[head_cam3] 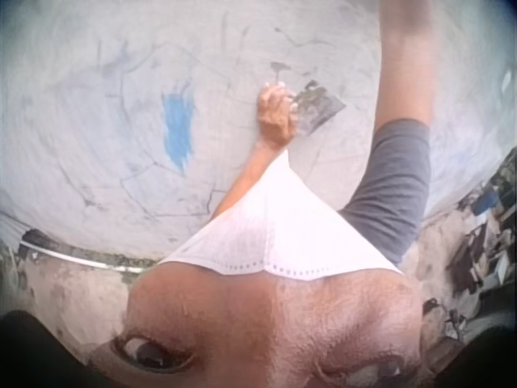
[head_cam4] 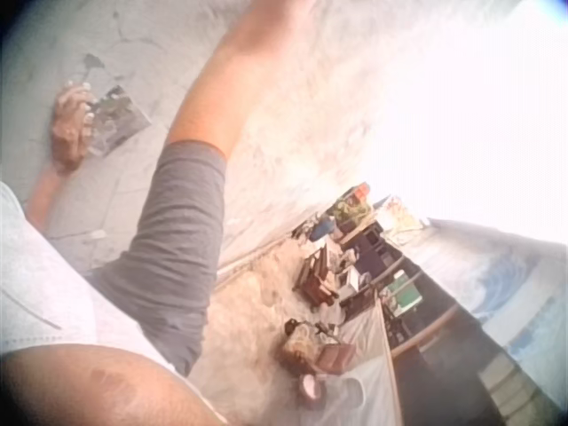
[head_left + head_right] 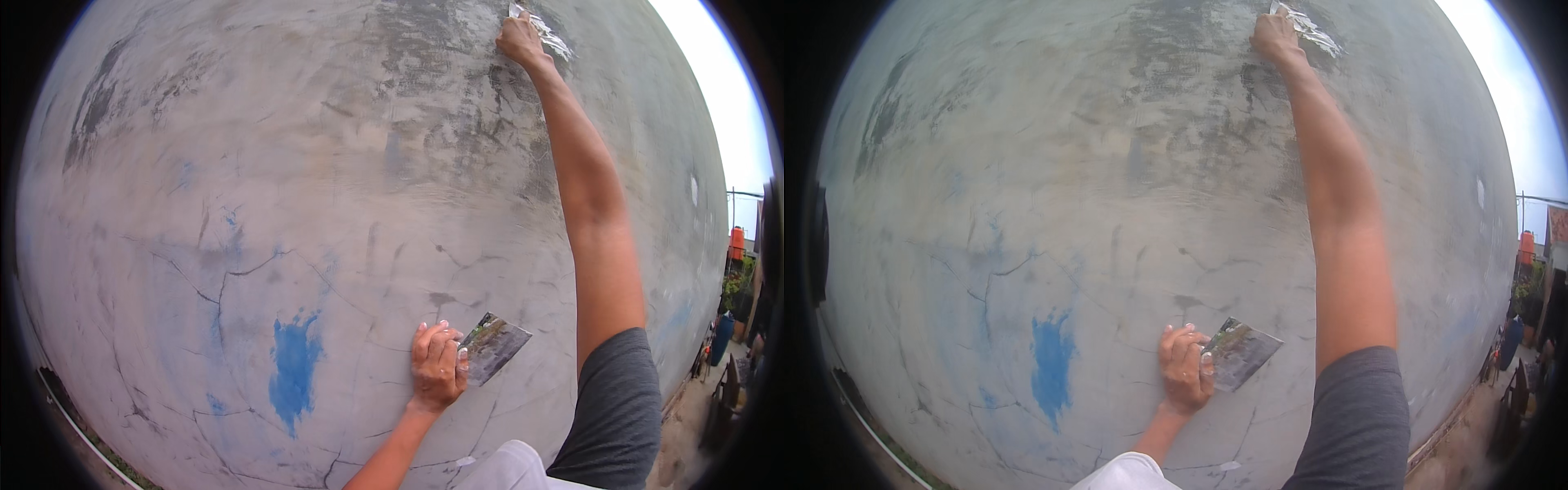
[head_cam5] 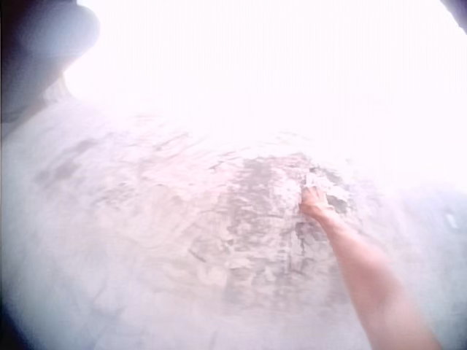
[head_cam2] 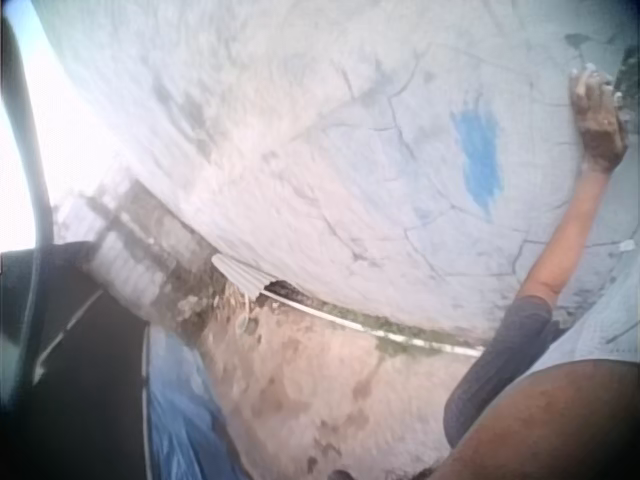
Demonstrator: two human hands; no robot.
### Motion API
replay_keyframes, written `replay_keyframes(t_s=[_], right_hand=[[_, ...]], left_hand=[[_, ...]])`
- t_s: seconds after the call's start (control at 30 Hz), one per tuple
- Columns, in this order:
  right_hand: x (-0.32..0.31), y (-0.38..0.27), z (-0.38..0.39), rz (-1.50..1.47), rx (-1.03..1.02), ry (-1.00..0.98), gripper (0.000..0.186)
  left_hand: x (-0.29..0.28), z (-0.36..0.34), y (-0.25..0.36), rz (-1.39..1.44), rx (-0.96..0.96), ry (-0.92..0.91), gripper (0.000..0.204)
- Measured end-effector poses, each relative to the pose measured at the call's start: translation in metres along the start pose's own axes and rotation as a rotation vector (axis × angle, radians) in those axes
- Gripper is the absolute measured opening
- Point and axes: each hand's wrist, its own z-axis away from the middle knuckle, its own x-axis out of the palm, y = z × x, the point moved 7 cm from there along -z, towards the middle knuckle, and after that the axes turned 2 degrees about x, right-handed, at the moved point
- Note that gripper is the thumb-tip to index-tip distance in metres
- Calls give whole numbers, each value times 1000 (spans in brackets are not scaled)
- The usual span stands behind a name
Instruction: The person scoops white filler from a red bucket onto a metal trowel and applies it to a cracked concrete wall using a putty knife. They repeatedly smooth the filler over cracks and small holes, then return to the bucket to reload the trowel and continue patching different areas.
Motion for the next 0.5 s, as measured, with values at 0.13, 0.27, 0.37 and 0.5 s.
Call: replay_keyframes(t_s=[0.13, 0.27, 0.37, 0.5], right_hand=[[2, -9, 7, 8, 34, -130, 29], [-32, 7, 2, -9, -112, -42, 30], [-47, 101, -47, -48, -114, 170, 32], [-36, 112, -47, 18, -74, 84, 30]], left_hand=[[1, -1, -1, -2, -4, 3, 24], [-3, 1, -5, -21, -9, -6, 23], [1, -3, 1, -13, 3, -13, 23], [1, 0, 0, -44, 3, -17, 23]])
